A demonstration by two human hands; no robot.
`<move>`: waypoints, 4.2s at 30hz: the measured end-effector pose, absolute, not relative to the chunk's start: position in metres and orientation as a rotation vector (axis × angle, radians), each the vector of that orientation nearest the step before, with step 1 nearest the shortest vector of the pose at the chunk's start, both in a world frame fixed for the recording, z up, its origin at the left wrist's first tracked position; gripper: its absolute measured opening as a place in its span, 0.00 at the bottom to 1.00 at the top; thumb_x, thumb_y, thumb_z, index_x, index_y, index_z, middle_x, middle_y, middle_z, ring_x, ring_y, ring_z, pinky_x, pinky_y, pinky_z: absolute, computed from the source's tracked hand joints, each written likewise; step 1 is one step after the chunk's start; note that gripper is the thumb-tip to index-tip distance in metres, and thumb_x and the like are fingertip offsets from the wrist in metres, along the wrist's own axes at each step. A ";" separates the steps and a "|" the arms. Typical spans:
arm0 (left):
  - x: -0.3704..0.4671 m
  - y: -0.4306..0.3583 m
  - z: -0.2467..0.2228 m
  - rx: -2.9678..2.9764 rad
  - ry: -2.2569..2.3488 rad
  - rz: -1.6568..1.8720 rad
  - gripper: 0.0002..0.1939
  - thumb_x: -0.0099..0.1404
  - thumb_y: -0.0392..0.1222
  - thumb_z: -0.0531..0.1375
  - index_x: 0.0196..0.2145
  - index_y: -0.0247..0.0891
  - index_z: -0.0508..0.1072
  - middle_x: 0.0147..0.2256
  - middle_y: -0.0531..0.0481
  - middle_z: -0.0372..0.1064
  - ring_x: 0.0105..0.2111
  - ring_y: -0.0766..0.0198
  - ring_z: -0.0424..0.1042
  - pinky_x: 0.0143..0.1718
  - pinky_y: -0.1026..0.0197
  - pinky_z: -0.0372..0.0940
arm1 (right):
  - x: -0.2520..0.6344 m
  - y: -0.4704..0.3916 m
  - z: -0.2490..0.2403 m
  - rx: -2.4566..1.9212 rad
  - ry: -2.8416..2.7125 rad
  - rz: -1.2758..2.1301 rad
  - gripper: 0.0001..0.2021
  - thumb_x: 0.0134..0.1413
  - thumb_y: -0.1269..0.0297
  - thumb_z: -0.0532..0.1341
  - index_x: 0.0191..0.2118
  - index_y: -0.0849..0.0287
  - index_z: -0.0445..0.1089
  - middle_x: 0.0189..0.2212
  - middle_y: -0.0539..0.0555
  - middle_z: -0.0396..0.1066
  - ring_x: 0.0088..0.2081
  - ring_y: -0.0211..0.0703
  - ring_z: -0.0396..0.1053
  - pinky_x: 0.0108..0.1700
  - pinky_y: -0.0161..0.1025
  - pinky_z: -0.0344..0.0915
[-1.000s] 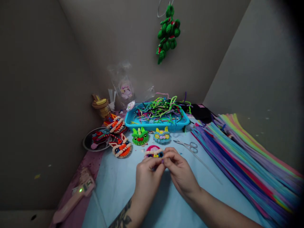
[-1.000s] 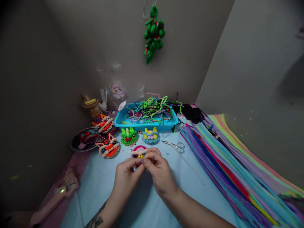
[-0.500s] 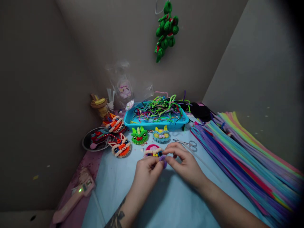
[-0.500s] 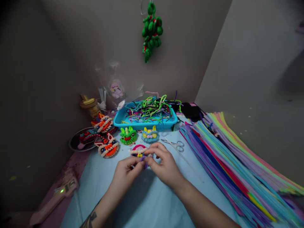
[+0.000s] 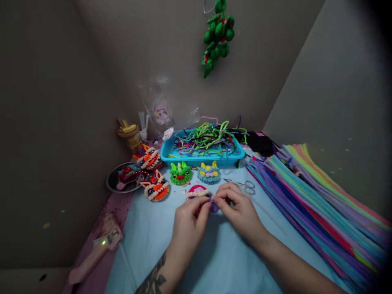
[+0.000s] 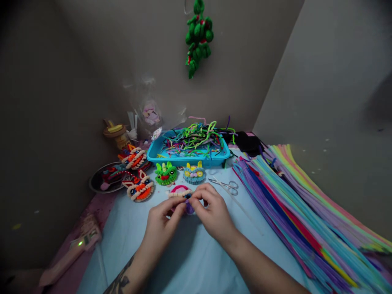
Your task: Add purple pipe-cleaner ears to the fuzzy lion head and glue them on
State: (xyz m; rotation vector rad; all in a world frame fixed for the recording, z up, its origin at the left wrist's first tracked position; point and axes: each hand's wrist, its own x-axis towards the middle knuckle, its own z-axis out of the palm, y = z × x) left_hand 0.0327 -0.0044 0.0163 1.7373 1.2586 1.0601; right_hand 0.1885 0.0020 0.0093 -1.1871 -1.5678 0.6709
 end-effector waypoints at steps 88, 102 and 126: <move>0.021 0.003 0.034 1.370 1.016 0.587 0.10 0.52 0.43 0.60 0.21 0.33 0.74 0.18 0.54 0.63 0.20 0.70 0.56 0.23 0.66 0.51 | 0.212 0.013 0.006 -0.726 -1.615 1.423 0.08 0.48 0.58 0.69 0.31 0.57 0.76 0.31 0.52 0.69 0.35 0.41 0.69 0.39 0.39 0.65; 0.021 0.004 0.021 1.651 1.203 0.747 0.11 0.57 0.42 0.58 0.22 0.35 0.74 0.19 0.54 0.65 0.21 0.69 0.59 0.23 0.68 0.53 | 0.209 0.012 0.009 -0.963 -1.702 1.275 0.12 0.50 0.55 0.65 0.35 0.59 0.74 0.34 0.54 0.69 0.34 0.42 0.68 0.34 0.37 0.64; 0.027 0.009 0.018 0.928 0.904 0.642 0.21 0.45 0.53 0.71 0.25 0.33 0.71 0.22 0.52 0.69 0.21 0.71 0.64 0.17 0.71 0.58 | 0.198 0.007 0.012 -1.016 -1.577 1.126 0.06 0.48 0.67 0.61 0.23 0.59 0.70 0.25 0.51 0.66 0.29 0.41 0.66 0.32 0.37 0.61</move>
